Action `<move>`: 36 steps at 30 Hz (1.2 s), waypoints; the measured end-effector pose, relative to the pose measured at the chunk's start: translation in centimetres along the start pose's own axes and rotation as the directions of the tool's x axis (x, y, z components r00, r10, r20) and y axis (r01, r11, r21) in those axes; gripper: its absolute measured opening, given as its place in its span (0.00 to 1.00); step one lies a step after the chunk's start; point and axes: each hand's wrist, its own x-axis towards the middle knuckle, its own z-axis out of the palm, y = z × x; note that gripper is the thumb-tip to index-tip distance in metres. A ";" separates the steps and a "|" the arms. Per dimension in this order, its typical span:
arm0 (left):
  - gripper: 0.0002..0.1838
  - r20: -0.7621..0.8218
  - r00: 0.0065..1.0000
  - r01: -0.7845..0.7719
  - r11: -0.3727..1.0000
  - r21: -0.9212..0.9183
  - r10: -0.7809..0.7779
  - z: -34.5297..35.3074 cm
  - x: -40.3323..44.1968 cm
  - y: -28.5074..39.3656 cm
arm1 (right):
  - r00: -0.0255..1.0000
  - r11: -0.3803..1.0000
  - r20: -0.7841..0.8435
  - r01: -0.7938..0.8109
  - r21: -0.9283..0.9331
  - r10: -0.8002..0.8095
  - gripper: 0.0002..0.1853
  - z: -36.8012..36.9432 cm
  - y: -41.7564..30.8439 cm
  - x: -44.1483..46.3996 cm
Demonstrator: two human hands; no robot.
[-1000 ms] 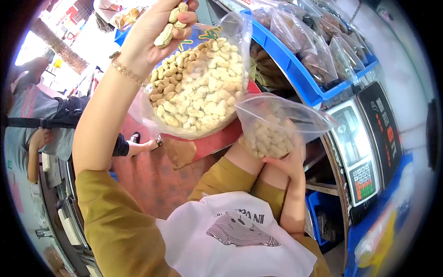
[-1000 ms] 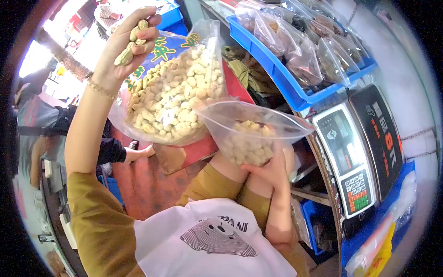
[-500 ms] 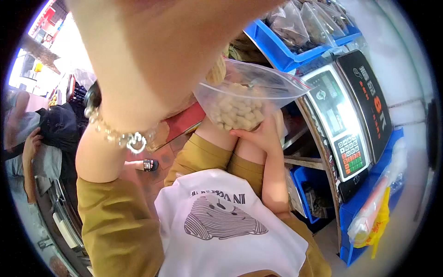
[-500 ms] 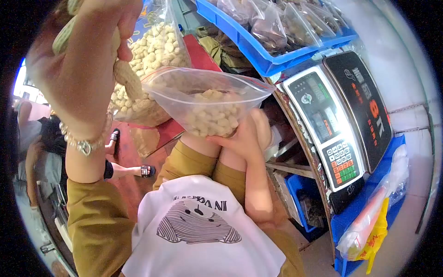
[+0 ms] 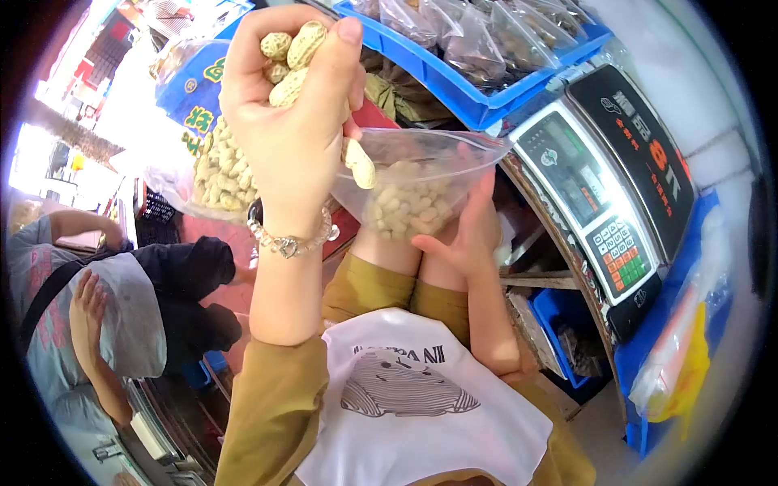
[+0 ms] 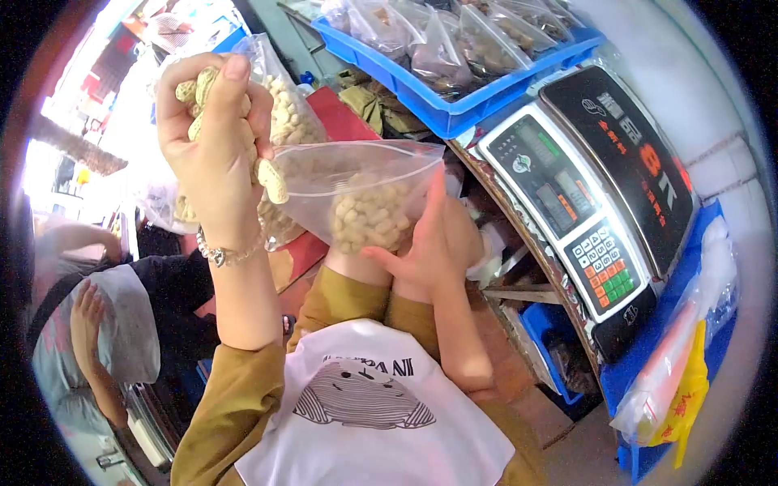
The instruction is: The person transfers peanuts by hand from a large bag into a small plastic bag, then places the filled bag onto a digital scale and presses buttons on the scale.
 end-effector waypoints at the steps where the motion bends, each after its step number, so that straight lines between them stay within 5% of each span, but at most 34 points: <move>1: 0.07 0.021 1.000 -0.004 1.000 -0.014 0.004 0.0 0.0 -0.2 | 0.996 0.996 -0.084 0.049 0.070 -0.043 0.64 0.6 -0.2 0.2; 2: 0.07 0.038 0.999 -0.006 1.000 -0.026 0.007 0.0 -0.1 -0.4 | 0.983 0.985 -0.167 0.104 0.136 -0.080 0.62 0.9 -0.3 0.2; 6: 0.07 -0.027 1.000 0.011 1.000 -0.015 -0.011 1.0 -0.2 -0.1 | 0.966 0.967 -0.043 0.253 -0.023 -0.254 0.55 -0.1 -2.2 2.0; 12: 0.06 0.107 0.993 0.009 0.954 0.301 -0.043 0.2 0.7 0.7 | 0.921 0.917 -0.037 0.382 -0.115 -0.388 0.43 0.7 -3.7 3.6; 15: 0.06 0.174 0.979 -0.165 0.921 0.353 0.109 -0.7 1.2 -0.2 | 0.892 0.869 -0.064 0.416 -0.269 -0.447 0.32 0.6 -4.5 4.4; 21: 0.07 0.161 0.981 -0.159 0.926 0.343 0.108 -1.3 0.8 0.3 | 0.924 0.892 0.060 0.380 -0.244 -0.377 0.15 -2.2 -8.4 7.5; 24: 0.07 0.263 0.943 -0.273 0.927 0.256 0.205 -1.3 1.1 0.3 | 0.928 0.834 0.205 0.370 -0.409 -0.311 0.09 -3.0 -9.7 8.8; 27: 0.07 0.312 0.918 -0.324 0.915 0.241 0.244 -1.0 1.3 0.2 | 0.955 0.817 0.267 0.253 -0.518 -0.127 0.08 -3.3 -11.0 9.1; 30: 0.07 0.337 0.904 -0.352 0.907 0.232 0.265 -0.9 1.4 -0.2 | 0.946 0.801 0.298 0.274 -0.532 -0.125 0.12 -3.5 -12.0 9.2; 36: 0.08 0.395 0.857 -0.437 0.874 0.213 0.332 -0.7 0.7 -1.2 | 0.919 0.827 0.394 0.236 -0.510 -0.019 0.29 -3.7 -13.2 9.8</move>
